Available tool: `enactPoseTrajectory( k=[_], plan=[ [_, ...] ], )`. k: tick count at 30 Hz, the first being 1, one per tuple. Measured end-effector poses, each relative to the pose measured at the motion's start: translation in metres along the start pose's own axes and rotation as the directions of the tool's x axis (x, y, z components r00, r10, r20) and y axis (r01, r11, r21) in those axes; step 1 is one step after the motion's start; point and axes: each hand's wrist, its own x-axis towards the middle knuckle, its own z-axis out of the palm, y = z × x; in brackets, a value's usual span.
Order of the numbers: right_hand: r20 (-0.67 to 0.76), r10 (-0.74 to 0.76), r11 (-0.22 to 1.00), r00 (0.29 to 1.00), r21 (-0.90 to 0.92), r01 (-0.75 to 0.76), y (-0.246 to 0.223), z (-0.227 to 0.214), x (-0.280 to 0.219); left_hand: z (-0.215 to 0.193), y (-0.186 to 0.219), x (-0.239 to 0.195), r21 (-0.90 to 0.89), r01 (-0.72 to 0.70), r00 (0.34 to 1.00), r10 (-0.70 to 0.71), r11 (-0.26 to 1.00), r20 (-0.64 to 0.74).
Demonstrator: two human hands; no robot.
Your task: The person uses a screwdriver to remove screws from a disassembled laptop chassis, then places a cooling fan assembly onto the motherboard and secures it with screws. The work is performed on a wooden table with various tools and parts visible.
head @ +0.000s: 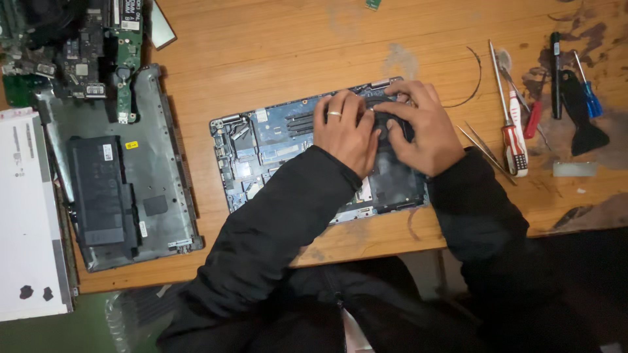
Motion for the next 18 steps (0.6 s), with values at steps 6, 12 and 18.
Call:
enactPoseTrajectory(
  k=[6,12,18],
  plan=[
    [0.004,-0.031,0.999,1.000,-0.017,0.031,0.001,-0.001,0.001,-0.001,0.001,0.001,0.023,-0.019,1.000,0.019,1.000,0.003],
    [-0.056,-0.031,1.000,0.998,-0.004,0.030,0.000,-0.002,0.000,-0.011,0.007,0.006,-0.009,0.060,0.998,-0.060,0.998,-0.020],
    [-0.058,-0.040,0.999,0.998,-0.015,0.039,-0.002,-0.004,0.005,-0.037,-0.001,0.015,-0.025,0.121,0.991,-0.122,0.992,-0.057]
  ],
)
